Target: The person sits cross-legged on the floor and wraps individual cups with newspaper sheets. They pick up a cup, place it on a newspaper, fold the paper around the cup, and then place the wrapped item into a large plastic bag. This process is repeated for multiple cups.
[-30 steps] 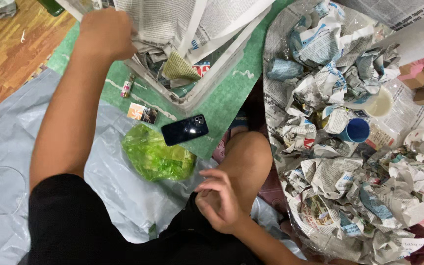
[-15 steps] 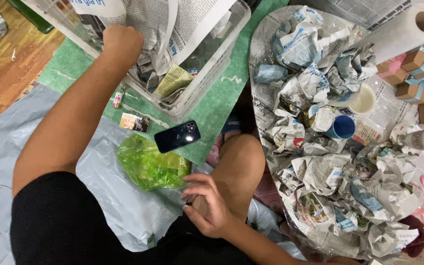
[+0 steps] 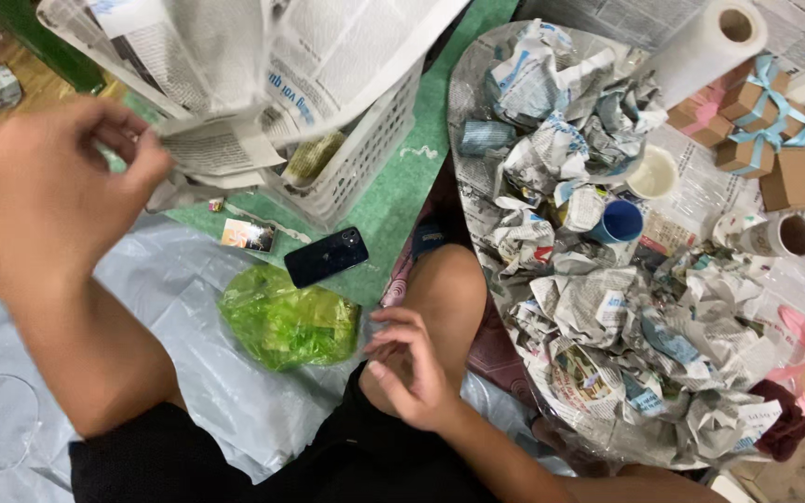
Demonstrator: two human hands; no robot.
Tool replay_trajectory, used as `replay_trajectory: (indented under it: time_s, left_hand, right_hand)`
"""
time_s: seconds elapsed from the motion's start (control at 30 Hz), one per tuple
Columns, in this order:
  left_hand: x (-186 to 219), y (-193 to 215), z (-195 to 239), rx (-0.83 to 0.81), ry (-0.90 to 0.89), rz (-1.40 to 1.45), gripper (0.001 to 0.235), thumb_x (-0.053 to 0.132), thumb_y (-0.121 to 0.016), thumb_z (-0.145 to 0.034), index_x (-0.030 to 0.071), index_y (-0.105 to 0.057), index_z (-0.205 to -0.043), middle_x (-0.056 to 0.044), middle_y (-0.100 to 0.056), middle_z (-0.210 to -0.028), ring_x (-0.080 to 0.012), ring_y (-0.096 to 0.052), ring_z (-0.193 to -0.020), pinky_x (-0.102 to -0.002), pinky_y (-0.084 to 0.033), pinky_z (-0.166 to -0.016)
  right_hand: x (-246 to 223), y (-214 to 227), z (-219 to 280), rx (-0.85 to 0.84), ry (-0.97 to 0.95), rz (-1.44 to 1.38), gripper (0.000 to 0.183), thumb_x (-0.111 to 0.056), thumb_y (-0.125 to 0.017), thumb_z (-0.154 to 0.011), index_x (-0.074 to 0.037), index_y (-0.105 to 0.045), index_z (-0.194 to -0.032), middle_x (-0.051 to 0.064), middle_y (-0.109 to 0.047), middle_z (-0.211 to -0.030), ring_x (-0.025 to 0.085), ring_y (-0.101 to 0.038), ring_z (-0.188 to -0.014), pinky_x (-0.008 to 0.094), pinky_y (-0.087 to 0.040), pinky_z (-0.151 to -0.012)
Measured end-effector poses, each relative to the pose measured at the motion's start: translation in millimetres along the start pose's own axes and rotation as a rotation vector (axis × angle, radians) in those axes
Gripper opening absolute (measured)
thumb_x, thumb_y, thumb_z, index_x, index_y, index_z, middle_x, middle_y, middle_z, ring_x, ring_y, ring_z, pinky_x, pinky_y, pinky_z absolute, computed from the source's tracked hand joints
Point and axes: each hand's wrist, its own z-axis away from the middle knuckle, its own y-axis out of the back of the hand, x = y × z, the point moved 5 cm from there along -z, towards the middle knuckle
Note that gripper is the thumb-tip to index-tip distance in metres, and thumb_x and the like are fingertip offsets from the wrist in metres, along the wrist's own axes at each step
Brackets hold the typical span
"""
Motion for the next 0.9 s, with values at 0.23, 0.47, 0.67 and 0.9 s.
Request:
replay_trajectory:
  time_s: [0.23, 0.47, 0.67, 0.9]
  left_hand:
    - [83.0, -17.2, 63.9, -0.002, -0.101, 0.659, 0.01, 0.003, -0.078, -0.087, 0.008, -0.076, -0.096, -0.002, -0.072, -0.079, -0.0044, -0.061, -0.057, -0.018, -0.047, -0.053]
    - [231.0, -88.6, 141.5, -0.026, -0.866, 0.703, 0.022, 0.007, -0.085, -0.074, 0.006, -0.07, -0.09, -0.005, -0.067, -0.077, -0.0213, -0.066, -0.066, -0.034, -0.049, -0.055]
    - [249.1, -153.5, 198.9, -0.112, -0.494, 1.094, 0.014, 0.0, -0.079, -0.082, 0.004, -0.071, -0.093, -0.005, -0.069, -0.081, -0.0146, -0.066, -0.066, -0.027, -0.052, -0.06]
    - [246.1, -252.4, 266.9, -0.666, 0.289, 1.712, 0.017, 0.013, -0.071, -0.096, -0.001, -0.066, -0.106, -0.007, -0.075, -0.087, -0.0075, -0.066, -0.068, -0.022, -0.052, -0.057]
  right_hand:
    - [-17.6, 45.0, -4.0, 0.17, -0.041, -0.328, 0.064, -0.027, -0.057, -0.103, -0.009, -0.025, -0.155, 0.011, -0.032, -0.16, 0.024, -0.05, -0.135, 0.04, -0.05, -0.109]
    - [11.8, 114.7, 109.3, 0.52, -0.068, -0.309, 0.056, -0.031, -0.069, -0.1, -0.005, -0.044, -0.143, 0.006, -0.057, -0.128, 0.011, -0.055, -0.11, 0.025, -0.046, -0.089]
    - [69.5, 144.0, 229.8, 0.884, -0.093, -0.216, 0.027, -0.023, -0.056, -0.116, 0.004, -0.058, -0.119, 0.002, -0.06, -0.105, 0.008, -0.052, -0.093, 0.027, -0.047, -0.088]
    - [79.1, 132.5, 244.6, 0.846, -0.115, 0.122, 0.029, -0.017, -0.066, -0.101, 0.001, -0.061, -0.124, 0.004, -0.069, -0.112, 0.012, -0.064, -0.098, 0.028, -0.054, -0.088]
